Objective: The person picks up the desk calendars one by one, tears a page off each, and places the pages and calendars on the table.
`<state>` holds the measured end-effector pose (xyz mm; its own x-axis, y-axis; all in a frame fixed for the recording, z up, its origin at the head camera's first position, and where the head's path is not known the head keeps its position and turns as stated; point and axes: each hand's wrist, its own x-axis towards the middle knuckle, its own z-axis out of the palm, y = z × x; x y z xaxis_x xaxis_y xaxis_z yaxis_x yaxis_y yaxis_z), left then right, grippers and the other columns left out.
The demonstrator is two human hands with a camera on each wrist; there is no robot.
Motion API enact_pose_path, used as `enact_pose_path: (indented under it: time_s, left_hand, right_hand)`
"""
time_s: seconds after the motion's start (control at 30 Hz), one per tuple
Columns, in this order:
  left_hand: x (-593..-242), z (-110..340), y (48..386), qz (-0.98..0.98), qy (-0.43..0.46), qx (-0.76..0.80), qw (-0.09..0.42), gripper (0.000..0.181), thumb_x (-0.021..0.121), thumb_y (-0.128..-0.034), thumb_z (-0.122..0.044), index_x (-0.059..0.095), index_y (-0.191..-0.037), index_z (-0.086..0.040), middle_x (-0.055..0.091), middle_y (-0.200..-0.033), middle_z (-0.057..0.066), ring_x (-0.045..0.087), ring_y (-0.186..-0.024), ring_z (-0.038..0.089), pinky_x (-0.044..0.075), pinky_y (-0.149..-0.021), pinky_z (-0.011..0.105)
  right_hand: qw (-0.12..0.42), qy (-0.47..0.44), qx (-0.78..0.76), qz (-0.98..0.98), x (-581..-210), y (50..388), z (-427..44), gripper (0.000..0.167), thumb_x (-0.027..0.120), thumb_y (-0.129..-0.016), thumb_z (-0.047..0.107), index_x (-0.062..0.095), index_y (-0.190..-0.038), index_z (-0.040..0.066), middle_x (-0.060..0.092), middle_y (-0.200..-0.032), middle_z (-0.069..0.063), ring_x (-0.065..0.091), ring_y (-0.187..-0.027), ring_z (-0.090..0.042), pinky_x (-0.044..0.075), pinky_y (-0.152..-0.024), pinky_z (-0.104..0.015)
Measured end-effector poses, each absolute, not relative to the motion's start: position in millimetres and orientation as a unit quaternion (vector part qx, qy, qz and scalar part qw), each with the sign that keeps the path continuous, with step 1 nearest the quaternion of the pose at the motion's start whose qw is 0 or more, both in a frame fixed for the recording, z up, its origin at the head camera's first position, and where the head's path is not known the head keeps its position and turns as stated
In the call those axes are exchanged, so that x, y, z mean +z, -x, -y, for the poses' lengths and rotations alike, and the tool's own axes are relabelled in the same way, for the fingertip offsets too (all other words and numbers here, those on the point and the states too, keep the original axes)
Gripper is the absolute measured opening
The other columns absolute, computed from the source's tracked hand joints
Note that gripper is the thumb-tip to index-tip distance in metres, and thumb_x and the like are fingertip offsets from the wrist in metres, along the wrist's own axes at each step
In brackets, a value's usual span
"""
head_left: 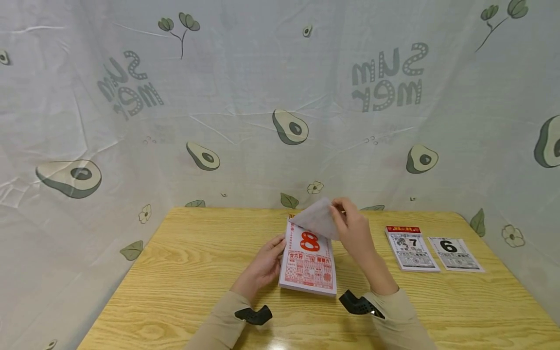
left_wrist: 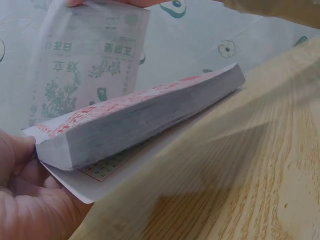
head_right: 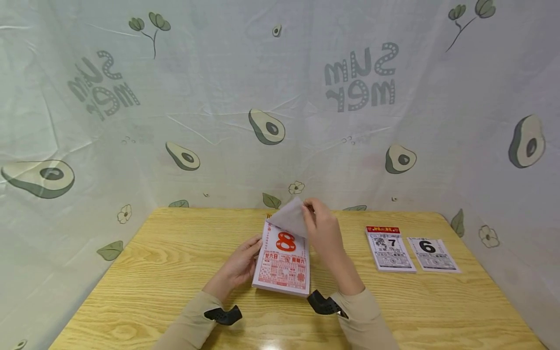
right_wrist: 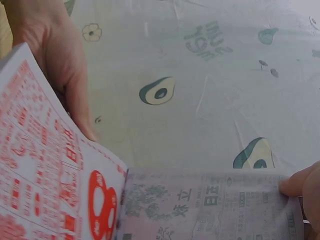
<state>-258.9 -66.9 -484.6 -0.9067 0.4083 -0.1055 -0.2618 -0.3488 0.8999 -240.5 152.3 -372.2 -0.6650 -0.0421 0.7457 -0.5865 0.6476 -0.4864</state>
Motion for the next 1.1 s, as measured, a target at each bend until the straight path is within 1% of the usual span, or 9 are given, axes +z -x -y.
enact_pose_path:
  time_s: [0.13,0.33,0.4,0.5,0.6,0.77,0.87,1.0,1.1]
  left_hand:
    - [-483,65,258,-0.533,-0.066,0.820,0.198,0.043,0.039,-0.1061,-0.021,0.038,-0.147,-0.008,0.063,-0.118,0.004,0.066,-0.091,0.008,0.055,-0.075,0.025]
    - [-479,64,256,-0.527,-0.067,0.828,0.180,0.042,0.044,-0.1041,-0.014,0.037,-0.143,0.002,0.065,-0.110,0.006,0.068,-0.084,0.010,0.056,-0.073,0.027]
    - [-478,64,256,-0.529,-0.069,0.827,0.176,0.043,0.045,-0.1032,-0.012,0.037,-0.142,0.005,0.066,-0.108,0.006,0.069,-0.082,0.011,0.057,-0.073,0.028]
    - [-478,65,256,-0.537,-0.073,0.822,0.174,0.043,0.046,-0.1025,-0.009,0.037,-0.141,0.006,0.067,-0.106,0.005,0.070,-0.080,0.011,0.057,-0.073,0.028]
    - [-477,66,256,-0.544,-0.080,0.816,0.176,0.042,0.046,-0.1024,-0.008,0.037,-0.141,0.007,0.069,-0.103,0.004,0.071,-0.081,0.012,0.058,-0.072,0.029]
    - [-477,67,256,-0.545,-0.089,0.814,0.180,0.038,0.044,-0.1028,-0.008,0.039,-0.139,0.005,0.071,-0.101,0.002,0.071,-0.081,0.013,0.058,-0.069,0.031]
    - [-476,67,256,-0.541,-0.088,0.816,0.182,0.036,0.043,-0.1031,-0.007,0.040,-0.137,0.003,0.071,-0.101,0.003,0.071,-0.082,0.014,0.058,-0.069,0.031]
    - [-476,68,256,-0.542,-0.089,0.815,0.184,0.034,0.043,-0.1033,-0.008,0.041,-0.136,0.001,0.071,-0.102,0.003,0.071,-0.083,0.014,0.058,-0.069,0.031]
    - [-476,68,256,-0.545,-0.091,0.813,0.185,0.034,0.044,-0.1031,-0.009,0.041,-0.135,0.000,0.071,-0.102,0.004,0.071,-0.083,0.014,0.058,-0.069,0.031]
  right_hand:
    - [0.360,-0.196,0.371,0.833,-364,248,-153,0.008,0.061,-0.094,0.003,0.062,-0.099,-0.002,0.069,-0.089,-0.015,0.067,-0.080,-0.024,0.056,-0.069,-0.041]
    - [0.323,-0.204,0.362,0.850,-349,256,-154,0.012,0.058,-0.097,0.006,0.061,-0.104,-0.003,0.069,-0.097,-0.018,0.068,-0.090,-0.031,0.057,-0.076,-0.044]
    - [0.311,-0.207,0.353,0.858,-344,259,-154,0.013,0.056,-0.098,0.008,0.061,-0.105,-0.003,0.069,-0.098,-0.018,0.068,-0.089,-0.030,0.056,-0.076,-0.044]
    - [0.297,-0.209,0.341,0.867,-338,262,-155,0.014,0.055,-0.099,0.010,0.060,-0.106,-0.001,0.068,-0.096,-0.018,0.066,-0.082,-0.027,0.054,-0.072,-0.042]
    - [0.288,-0.209,0.331,0.874,-332,267,-155,0.014,0.054,-0.100,0.011,0.061,-0.105,0.000,0.068,-0.094,-0.017,0.062,-0.076,-0.025,0.051,-0.069,-0.040]
    - [0.265,-0.205,0.322,0.885,-325,275,-155,0.015,0.053,-0.100,0.013,0.061,-0.105,0.001,0.069,-0.095,-0.017,0.061,-0.075,-0.024,0.050,-0.069,-0.039]
    - [0.254,-0.199,0.318,0.892,-322,281,-156,0.016,0.053,-0.100,0.013,0.062,-0.106,0.000,0.069,-0.096,-0.017,0.062,-0.077,-0.026,0.051,-0.070,-0.041]
    - [0.244,-0.195,0.324,0.893,-320,291,-159,0.017,0.054,-0.100,0.013,0.062,-0.107,0.000,0.069,-0.099,-0.019,0.065,-0.084,-0.029,0.053,-0.075,-0.045]
    - [0.235,-0.192,0.337,0.891,-319,298,-163,0.016,0.055,-0.099,0.013,0.062,-0.105,0.000,0.068,-0.099,-0.019,0.064,-0.086,-0.030,0.053,-0.077,-0.044]
